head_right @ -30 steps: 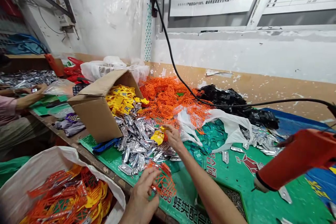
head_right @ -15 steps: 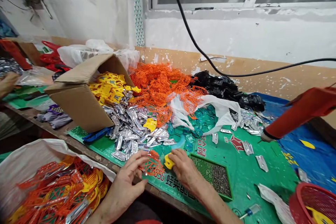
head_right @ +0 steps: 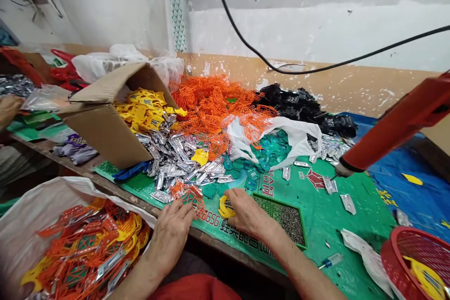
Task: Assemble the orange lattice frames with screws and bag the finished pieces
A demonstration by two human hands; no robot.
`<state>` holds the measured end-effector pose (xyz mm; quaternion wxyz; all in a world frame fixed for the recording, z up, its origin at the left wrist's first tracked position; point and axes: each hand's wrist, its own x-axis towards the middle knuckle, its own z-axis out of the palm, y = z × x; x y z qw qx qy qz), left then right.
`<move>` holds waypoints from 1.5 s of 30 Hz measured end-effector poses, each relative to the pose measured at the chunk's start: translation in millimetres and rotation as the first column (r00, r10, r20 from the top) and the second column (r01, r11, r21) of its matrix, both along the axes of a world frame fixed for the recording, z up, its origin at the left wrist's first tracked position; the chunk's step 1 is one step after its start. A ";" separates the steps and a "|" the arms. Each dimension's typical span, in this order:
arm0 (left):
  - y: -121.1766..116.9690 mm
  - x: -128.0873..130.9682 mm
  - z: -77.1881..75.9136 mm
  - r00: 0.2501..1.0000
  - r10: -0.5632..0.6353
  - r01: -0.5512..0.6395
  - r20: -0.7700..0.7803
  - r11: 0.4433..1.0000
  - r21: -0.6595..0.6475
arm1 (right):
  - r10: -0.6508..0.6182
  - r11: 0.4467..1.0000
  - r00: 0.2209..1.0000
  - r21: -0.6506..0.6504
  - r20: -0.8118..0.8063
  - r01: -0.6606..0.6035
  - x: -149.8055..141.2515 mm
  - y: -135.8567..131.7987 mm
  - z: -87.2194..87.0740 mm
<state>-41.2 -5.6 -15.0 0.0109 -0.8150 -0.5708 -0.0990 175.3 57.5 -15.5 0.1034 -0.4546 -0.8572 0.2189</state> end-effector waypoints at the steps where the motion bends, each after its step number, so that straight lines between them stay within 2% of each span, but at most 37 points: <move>1: 2.2 -1.3 -0.1 1.000 0.000 0.000 0.015 1.000 0.006 | -0.009 1.000 1.000 0.001 -0.006 0.009 0.8 -0.1 -0.7; 5: 10.6 -9.0 -6.2 0.990 -0.088 0.080 0.111 0.994 0.080 | -0.055 0.998 0.997 0.009 -0.055 0.055 3.4 -4.5 -2.5; 8: 15.3 -14.7 -8.8 0.987 -0.137 0.128 0.087 0.987 0.098 | -0.079 0.997 0.990 0.012 -0.119 0.081 5.0 -10.6 -2.6; 11: 20.6 -17.2 -9.3 0.987 -0.154 0.150 0.047 0.985 0.081 | -0.116 0.993 0.956 0.002 -0.271 0.121 6.2 -15.9 -2.8; 13: 24.4 -17.1 -9.8 0.984 -0.177 0.175 0.036 0.983 0.064 | -0.163 0.986 0.907 -0.036 -0.389 0.162 5.5 -18.9 -3.0; 15: 27.8 -15.8 -10.0 0.976 -0.200 0.194 0.088 0.978 0.075 | -0.230 0.973 0.842 -0.110 -0.488 0.202 2.7 -22.2 -2.7; 17: 30.3 -13.0 -8.1 0.944 -0.208 0.185 0.256 0.976 0.113 | -0.315 0.949 0.747 -0.213 -0.586 0.233 -2.4 -26.6 -1.7; 18: 31.1 -10.8 -5.9 0.902 -0.203 0.167 0.382 0.978 0.125 | -0.355 0.934 0.686 -0.262 -0.634 0.241 -5.8 -29.1 -1.3; 20: 31.8 -4.7 1.2 0.740 -0.142 0.120 0.657 0.990 0.079 | -0.417 0.909 0.555 -0.336 -0.719 0.247 -14.0 -34.5 -0.7; 21: 31.6 -0.8 5.6 0.621 -0.076 0.109 0.780 0.994 0.010 | -0.434 0.901 0.493 -0.354 -0.754 0.252 -18.5 -37.0 -0.9; 23: 29.5 7.7 14.4 0.314 0.127 0.151 0.941 0.972 -0.181 | -0.441 0.893 0.401 -0.349 -0.803 0.283 -27.4 -40.8 -1.9; 25: 25.7 16.5 20.1 0.006 0.348 0.268 0.937 0.903 -0.337 | -0.433 0.885 0.361 -0.312 -0.826 0.345 -34.5 -43.1 -3.5; 26: 23.5 20.7 21.4 -0.105 0.430 0.329 0.897 0.866 -0.376 | -0.427 0.879 0.360 -0.287 -0.830 0.380 -37.0 -43.9 -4.2; 27: 21.2 24.4 21.7 -0.179 0.486 0.377 0.855 0.837 -0.397 | -0.421 0.874 0.369 -0.262 -0.828 0.410 -38.8 -44.6 -4.8; 28: 19.1 27.7 21.4 -0.211 0.521 0.415 0.827 0.814 -0.407 | -0.418 0.868 0.383 -0.237 -0.824 0.437 -39.9 -45.3 -5.2; 30: 16.0 33.1 20.6 -0.170 0.546 0.474 0.821 0.775 -0.418 | -0.413 0.860 0.422 -0.192 -0.807 0.474 -40.5 -47.0 -5.1; 33: 14.5 38.0 22.2 0.003 0.498 0.527 0.867 0.736 -0.425 | -0.398 0.867 0.475 -0.151 -0.785 0.476 -39.5 -50.4 -3.1; 35: 14.8 39.7 24.0 0.127 0.409 0.501 0.904 0.760 -0.414 | -0.385 0.878 0.485 -0.148 -0.786 0.456 -39.0 -52.8 -1.5; 38: 13.7 40.1 22.1 0.365 0.221 0.384 0.904 0.849 -0.363 | -0.382 0.885 0.449 -0.182 -0.808 0.428 -39.4 -56.1 -1.2; 41: 8.8 38.4 14.4 0.562 0.055 0.288 0.825 0.922 -0.258 | -0.394 0.895 0.316 -0.281 -0.863 0.347 -40.0 -60.1 -5.3; 43: 4.7 37.1 10.8 0.637 -0.083 0.293 0.766 0.946 -0.140 | -0.425 0.890 0.179 -0.373 -0.887 0.263 -39.1 -63.2 -9.8; 45: 1.1 36.6 10.5 0.676 -0.241 0.350 0.696 0.937 -0.014 | -0.453 0.882 0.056 -0.437 -0.890 0.177 -36.5 -66.2 -14.0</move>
